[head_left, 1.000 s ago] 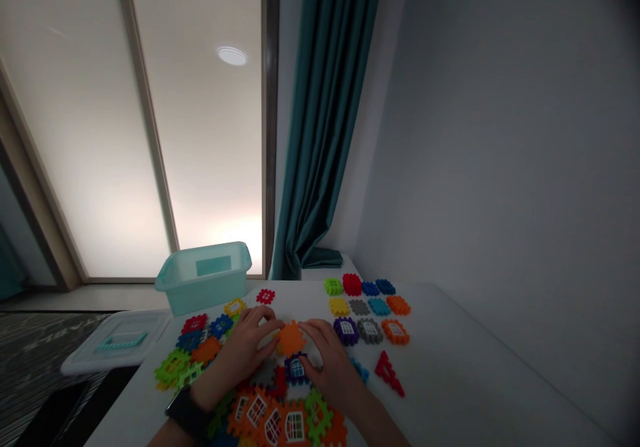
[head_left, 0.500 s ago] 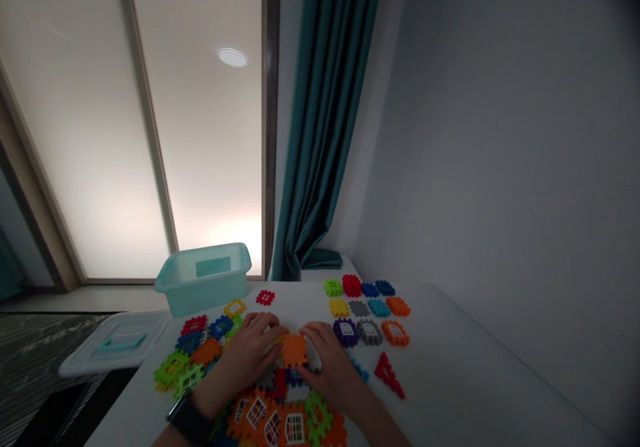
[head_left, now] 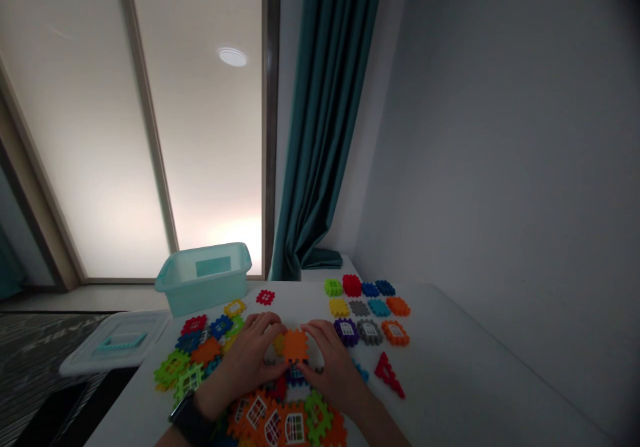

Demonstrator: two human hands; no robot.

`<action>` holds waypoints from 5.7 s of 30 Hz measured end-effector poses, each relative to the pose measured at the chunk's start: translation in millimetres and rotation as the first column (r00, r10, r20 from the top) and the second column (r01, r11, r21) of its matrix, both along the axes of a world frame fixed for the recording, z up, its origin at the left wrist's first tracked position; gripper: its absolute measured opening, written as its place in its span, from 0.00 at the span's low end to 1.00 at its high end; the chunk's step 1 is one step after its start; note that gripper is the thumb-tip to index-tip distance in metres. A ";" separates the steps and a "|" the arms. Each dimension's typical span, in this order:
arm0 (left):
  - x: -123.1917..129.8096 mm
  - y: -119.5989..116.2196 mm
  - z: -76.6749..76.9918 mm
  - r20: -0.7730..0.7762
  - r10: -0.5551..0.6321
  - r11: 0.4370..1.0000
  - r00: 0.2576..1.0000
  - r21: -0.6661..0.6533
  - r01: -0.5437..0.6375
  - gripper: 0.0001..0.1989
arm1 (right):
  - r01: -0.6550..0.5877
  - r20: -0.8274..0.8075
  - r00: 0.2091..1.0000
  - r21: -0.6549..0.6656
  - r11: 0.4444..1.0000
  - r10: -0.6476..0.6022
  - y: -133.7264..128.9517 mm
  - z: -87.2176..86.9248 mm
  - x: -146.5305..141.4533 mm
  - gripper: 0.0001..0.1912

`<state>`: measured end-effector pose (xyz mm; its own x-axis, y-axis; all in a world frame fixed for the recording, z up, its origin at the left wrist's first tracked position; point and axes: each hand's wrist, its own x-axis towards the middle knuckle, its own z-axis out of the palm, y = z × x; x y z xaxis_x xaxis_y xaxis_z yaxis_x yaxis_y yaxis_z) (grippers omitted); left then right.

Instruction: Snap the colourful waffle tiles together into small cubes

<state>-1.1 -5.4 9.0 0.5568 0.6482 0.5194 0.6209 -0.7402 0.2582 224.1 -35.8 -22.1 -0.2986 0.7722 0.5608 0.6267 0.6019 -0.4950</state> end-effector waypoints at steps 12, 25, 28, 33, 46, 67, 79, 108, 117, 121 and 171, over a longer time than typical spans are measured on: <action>0.5 2.2 -1.9 0.016 -0.017 1.000 1.000 0.017 0.016 0.18 | 0.007 0.011 1.000 0.048 0.999 -0.007 0.7 -3.9 -0.8 0.33; -1.1 1.9 -3.3 0.035 0.006 0.996 0.999 0.087 -0.009 0.24 | -0.031 -0.023 0.999 -0.037 0.999 0.030 3.5 0.7 3.6 0.27; -1.3 4.4 -5.6 0.031 0.005 0.995 1.000 0.102 -0.008 0.18 | -0.010 -0.063 0.998 -0.047 0.999 0.007 3.3 -1.9 0.7 0.26; -4.4 7.3 -4.0 -0.009 -0.001 0.992 1.000 0.126 0.002 0.12 | -0.002 -0.063 0.998 -0.044 0.999 -0.001 1.6 -4.5 -3.4 0.22; -11.3 9.7 3.7 -0.158 0.047 0.970 0.986 0.242 -0.008 0.15 | -0.079 0.120 0.991 0.102 0.992 0.066 1.9 0.9 -0.5 0.18; -1.2 13.6 0.5 0.279 -0.042 0.943 0.959 -0.308 0.131 0.10 | 0.088 -0.342 0.938 0.062 0.994 -0.061 19.3 7.8 -14.8 0.09; 1.3 6.1 5.4 0.323 -0.019 0.863 0.946 -0.473 0.178 0.11 | 0.022 -0.356 0.934 -0.028 0.999 -0.030 25.7 7.2 -12.6 0.09; 8.0 11.4 -12.0 0.154 0.055 0.985 0.987 -0.172 -0.028 0.21 | 0.031 0.043 0.998 0.218 0.975 -0.041 2.6 5.7 1.3 0.18; 31.1 11.5 9.5 0.099 -0.040 0.994 0.994 -0.102 0.050 0.15 | 0.101 0.033 0.993 0.239 0.966 -0.112 -0.9 11.7 16.8 0.16; 52.2 13.0 20.8 0.054 -0.085 0.993 0.995 -0.083 0.089 0.13 | 0.179 0.000 0.983 0.261 0.949 -0.185 -4.5 11.6 31.7 0.16; 296.3 110.2 -8.9 -0.350 -0.178 0.980 0.920 -0.146 0.134 0.14 | 0.604 -0.027 0.797 0.013 0.797 -0.604 82.9 -50.6 262.0 0.11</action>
